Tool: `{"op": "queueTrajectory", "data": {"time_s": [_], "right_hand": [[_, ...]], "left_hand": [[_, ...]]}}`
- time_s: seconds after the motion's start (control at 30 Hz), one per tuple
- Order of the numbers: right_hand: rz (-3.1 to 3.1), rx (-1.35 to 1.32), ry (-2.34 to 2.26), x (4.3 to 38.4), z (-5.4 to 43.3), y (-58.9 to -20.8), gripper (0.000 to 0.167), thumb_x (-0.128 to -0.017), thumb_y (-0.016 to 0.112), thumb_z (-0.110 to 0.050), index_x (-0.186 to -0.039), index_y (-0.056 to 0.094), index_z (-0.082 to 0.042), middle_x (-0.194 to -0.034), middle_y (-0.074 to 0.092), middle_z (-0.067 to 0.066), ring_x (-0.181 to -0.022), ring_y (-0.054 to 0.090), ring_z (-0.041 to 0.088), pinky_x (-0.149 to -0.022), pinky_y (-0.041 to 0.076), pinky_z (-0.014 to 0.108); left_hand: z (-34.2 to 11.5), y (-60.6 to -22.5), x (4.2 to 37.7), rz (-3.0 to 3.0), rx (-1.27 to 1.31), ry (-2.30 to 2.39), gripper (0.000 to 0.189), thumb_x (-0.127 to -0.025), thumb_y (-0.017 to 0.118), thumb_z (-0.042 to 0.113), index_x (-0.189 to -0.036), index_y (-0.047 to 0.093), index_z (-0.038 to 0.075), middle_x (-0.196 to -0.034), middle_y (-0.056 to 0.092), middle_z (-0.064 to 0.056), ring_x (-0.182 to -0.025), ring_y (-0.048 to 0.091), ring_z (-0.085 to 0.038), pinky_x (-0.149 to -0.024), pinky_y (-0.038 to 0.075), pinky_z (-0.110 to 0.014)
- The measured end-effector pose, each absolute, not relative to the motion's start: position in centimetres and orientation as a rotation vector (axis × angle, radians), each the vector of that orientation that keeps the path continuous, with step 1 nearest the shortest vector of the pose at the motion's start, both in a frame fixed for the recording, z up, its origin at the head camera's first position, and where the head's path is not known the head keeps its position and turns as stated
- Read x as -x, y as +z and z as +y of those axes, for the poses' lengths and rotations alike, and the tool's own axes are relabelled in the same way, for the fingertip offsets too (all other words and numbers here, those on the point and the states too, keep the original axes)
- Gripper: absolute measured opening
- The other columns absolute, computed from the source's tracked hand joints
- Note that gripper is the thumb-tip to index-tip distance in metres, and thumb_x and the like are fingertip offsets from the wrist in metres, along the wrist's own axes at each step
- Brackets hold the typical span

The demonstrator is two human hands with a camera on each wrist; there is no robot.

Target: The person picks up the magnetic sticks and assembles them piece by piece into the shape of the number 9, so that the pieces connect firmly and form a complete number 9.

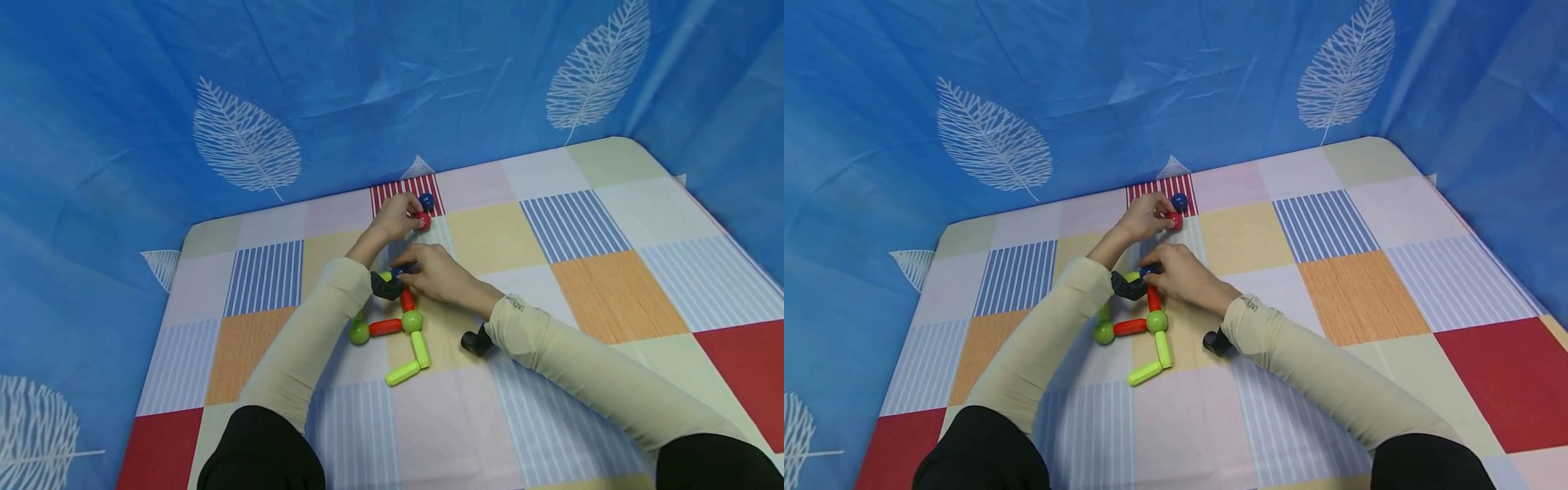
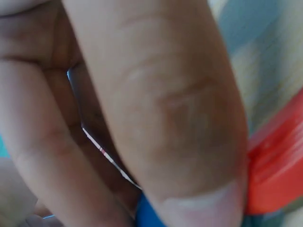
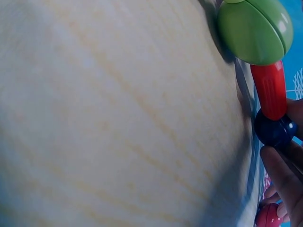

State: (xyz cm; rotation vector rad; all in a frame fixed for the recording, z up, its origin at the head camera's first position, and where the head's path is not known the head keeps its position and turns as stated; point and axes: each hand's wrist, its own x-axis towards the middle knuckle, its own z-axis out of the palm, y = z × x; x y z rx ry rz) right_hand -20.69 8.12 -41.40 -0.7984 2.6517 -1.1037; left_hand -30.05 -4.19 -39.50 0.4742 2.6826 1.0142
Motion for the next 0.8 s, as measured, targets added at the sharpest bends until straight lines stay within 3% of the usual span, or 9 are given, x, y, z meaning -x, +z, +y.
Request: {"op": "queueTrajectory", "data": {"time_s": [0.13,0.3,0.5,0.8], "right_hand": [[2.651,0.785,-1.095,20.6,7.9,-41.4,0.025,-0.091,0.07,-0.011,-0.114,0.072,-0.004,-0.114,0.07,0.008,-0.11,0.062,0.022,-0.095,0.049,0.039],[2.642,0.756,-1.124,20.5,7.9,-41.4,0.026,-0.091,0.07,-0.012,-0.115,0.072,-0.005,-0.112,0.071,0.006,-0.109,0.063,0.02,-0.094,0.05,0.037],[2.615,0.7,-1.135,20.3,7.6,-41.2,0.026,-0.091,0.07,-0.013,-0.117,0.072,-0.006,-0.112,0.07,0.006,-0.106,0.065,0.02,-0.091,0.052,0.037],[2.616,0.71,-1.115,20.3,7.6,-41.1,0.028,-0.092,0.07,-0.014,-0.119,0.071,-0.006,-0.113,0.069,0.006,-0.105,0.063,0.019,-0.092,0.051,0.037]], "left_hand": [[-4.7,-39.5,29.8,2.685,-0.495,0.989,0.026,-0.092,0.065,0.001,-0.119,0.066,0.001,-0.115,0.067,-0.015,-0.106,0.06,-0.026,-0.084,0.05,-0.033],[-6.3,-39.4,29.6,2.719,-0.499,0.972,0.025,-0.093,0.064,0.001,-0.117,0.07,0.002,-0.117,0.068,-0.013,-0.111,0.061,-0.025,-0.092,0.049,-0.034],[-10.3,-39.3,28.6,2.736,-0.378,1.013,0.026,-0.094,0.062,0.0,-0.119,0.068,0.0,-0.118,0.067,-0.015,-0.108,0.063,-0.028,-0.09,0.051,-0.037],[-17.7,-39.1,24.3,2.761,-0.212,1.09,0.027,-0.093,0.063,-0.001,-0.119,0.066,-0.006,-0.118,0.065,-0.023,-0.105,0.063,-0.036,-0.09,0.052,-0.042]]}}
